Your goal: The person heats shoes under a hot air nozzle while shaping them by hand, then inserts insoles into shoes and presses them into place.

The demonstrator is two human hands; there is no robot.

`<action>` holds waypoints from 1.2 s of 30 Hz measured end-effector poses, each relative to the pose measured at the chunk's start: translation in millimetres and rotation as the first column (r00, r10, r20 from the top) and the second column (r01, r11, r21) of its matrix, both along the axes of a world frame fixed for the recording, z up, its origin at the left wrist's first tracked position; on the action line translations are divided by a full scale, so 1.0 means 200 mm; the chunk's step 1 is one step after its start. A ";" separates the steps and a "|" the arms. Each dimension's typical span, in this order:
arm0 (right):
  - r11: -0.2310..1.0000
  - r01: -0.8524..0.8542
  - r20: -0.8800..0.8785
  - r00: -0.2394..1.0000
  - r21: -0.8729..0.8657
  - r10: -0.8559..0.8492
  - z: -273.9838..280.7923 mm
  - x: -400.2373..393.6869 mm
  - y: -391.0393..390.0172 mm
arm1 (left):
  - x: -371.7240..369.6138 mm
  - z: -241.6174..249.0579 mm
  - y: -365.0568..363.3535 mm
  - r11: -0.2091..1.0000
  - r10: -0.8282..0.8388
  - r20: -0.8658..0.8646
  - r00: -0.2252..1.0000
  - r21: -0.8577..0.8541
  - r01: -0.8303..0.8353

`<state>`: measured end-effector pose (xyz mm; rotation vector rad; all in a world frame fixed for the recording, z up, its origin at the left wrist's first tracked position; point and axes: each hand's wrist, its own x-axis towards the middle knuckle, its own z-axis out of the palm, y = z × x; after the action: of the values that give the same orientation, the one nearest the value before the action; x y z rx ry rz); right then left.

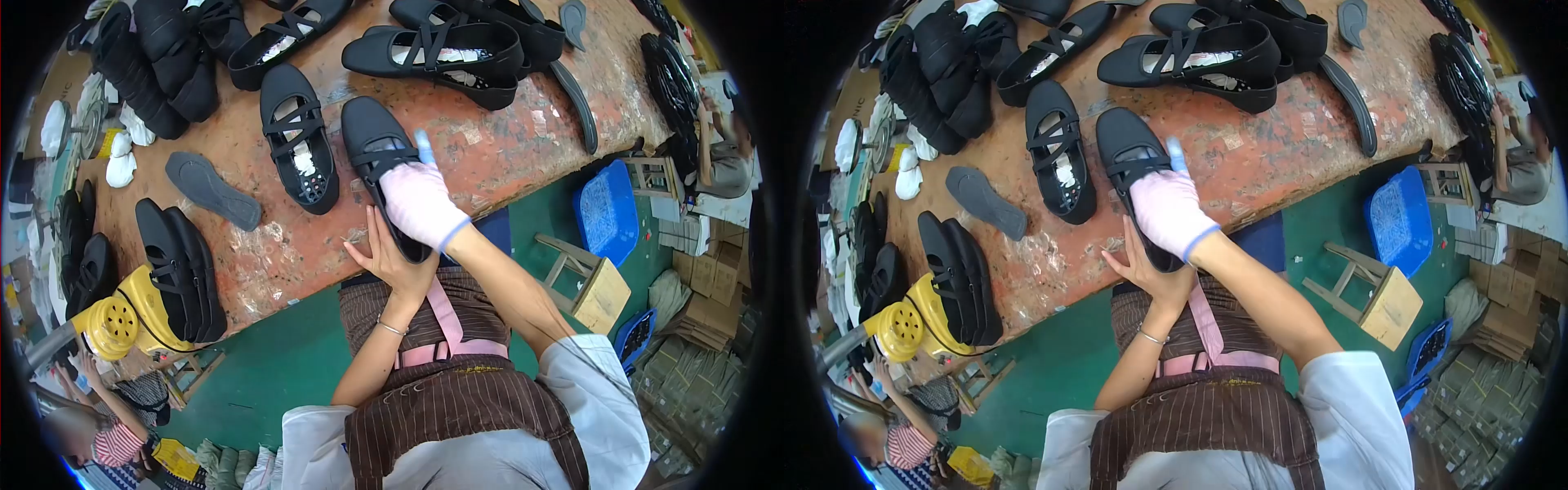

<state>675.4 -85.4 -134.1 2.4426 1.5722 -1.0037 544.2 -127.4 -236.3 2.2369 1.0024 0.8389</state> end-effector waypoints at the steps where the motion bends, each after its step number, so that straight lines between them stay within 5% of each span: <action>1: 0.995 -0.035 -0.041 0.999 -0.090 0.031 0.00 0.03 0.05 | 0.00 0.00 0.01 1.000 -0.008 -0.016 1.000 0.005 0.008; 2: 0.978 -0.070 0.062 0.995 -0.196 0.083 -0.01 0.00 0.09 | 0.01 0.00 0.01 1.000 -0.010 -0.030 0.999 0.006 0.010; 3: 0.993 -0.068 0.239 0.970 0.094 0.044 -0.08 -0.01 0.06 | 0.00 0.00 0.00 1.000 -0.010 -0.048 0.999 0.004 0.010; 5: 0.757 -0.214 0.507 0.844 0.618 -0.176 -0.41 -0.02 -0.02 | -0.01 -0.01 0.01 1.000 -0.009 -0.073 0.997 0.024 0.011; 7: 0.762 -0.178 0.486 0.851 0.622 -0.198 -0.42 -0.02 -0.02 | -0.01 -0.01 0.00 1.000 -0.004 -0.077 0.997 0.020 0.006; 9: 0.996 0.030 0.208 0.977 0.082 -0.046 -0.16 0.00 0.06 | 0.01 0.00 0.00 1.000 0.001 -0.051 0.999 0.001 -0.001; 10: 0.999 -0.033 0.288 0.957 -0.039 0.042 -0.10 -0.02 0.12 | 0.01 0.01 0.01 1.000 0.004 -0.047 0.999 -0.009 -0.004; 13: 0.989 -0.013 0.286 0.958 0.151 -0.031 -0.16 -0.01 0.06 | 0.00 0.02 0.00 1.000 0.005 -0.040 0.999 -0.031 -0.007; 15: 0.709 -0.112 0.389 0.889 0.697 -0.242 -0.33 -0.05 -0.03 | 0.00 0.01 0.01 1.000 -0.010 -0.027 1.000 0.003 0.010; 17: 0.646 -0.187 0.444 0.857 0.740 -0.261 -0.37 -0.05 -0.02 | 0.01 0.01 0.01 1.000 0.000 -0.062 0.998 0.018 0.001; 20: 0.994 0.005 0.269 0.962 0.113 -0.036 -0.21 0.00 0.09 | 0.02 0.03 0.01 0.999 0.000 -0.073 0.997 -0.043 -0.003; 24: 0.988 -0.092 0.204 0.972 -0.120 0.115 -0.07 0.03 0.16 | 0.02 0.02 0.01 0.999 0.030 -0.065 0.997 -0.011 -0.031; 27: 0.840 -0.103 0.245 0.969 0.532 -0.036 -0.21 -0.01 -0.04 | 0.02 0.04 0.01 1.000 0.009 -0.051 0.999 -0.016 -0.010; 29: 0.894 -0.156 0.036 0.987 0.421 0.155 -0.02 0.00 -0.20 | 0.02 0.05 0.02 0.999 0.021 -0.049 0.999 0.030 -0.019; 33: 0.755 0.019 0.106 0.987 0.656 -0.118 0.12 0.08 -0.29 | 0.03 0.02 0.01 0.997 0.044 -0.056 0.997 0.062 -0.040; 36: 0.800 -0.036 0.093 0.995 0.599 -0.025 0.05 0.11 -0.17 | 0.03 0.04 0.01 0.998 0.031 -0.067 0.997 0.053 -0.028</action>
<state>697.5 -120.0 -124.6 2.7984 2.1163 -0.3932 549.3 -125.0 -229.1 2.3139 1.0583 0.8158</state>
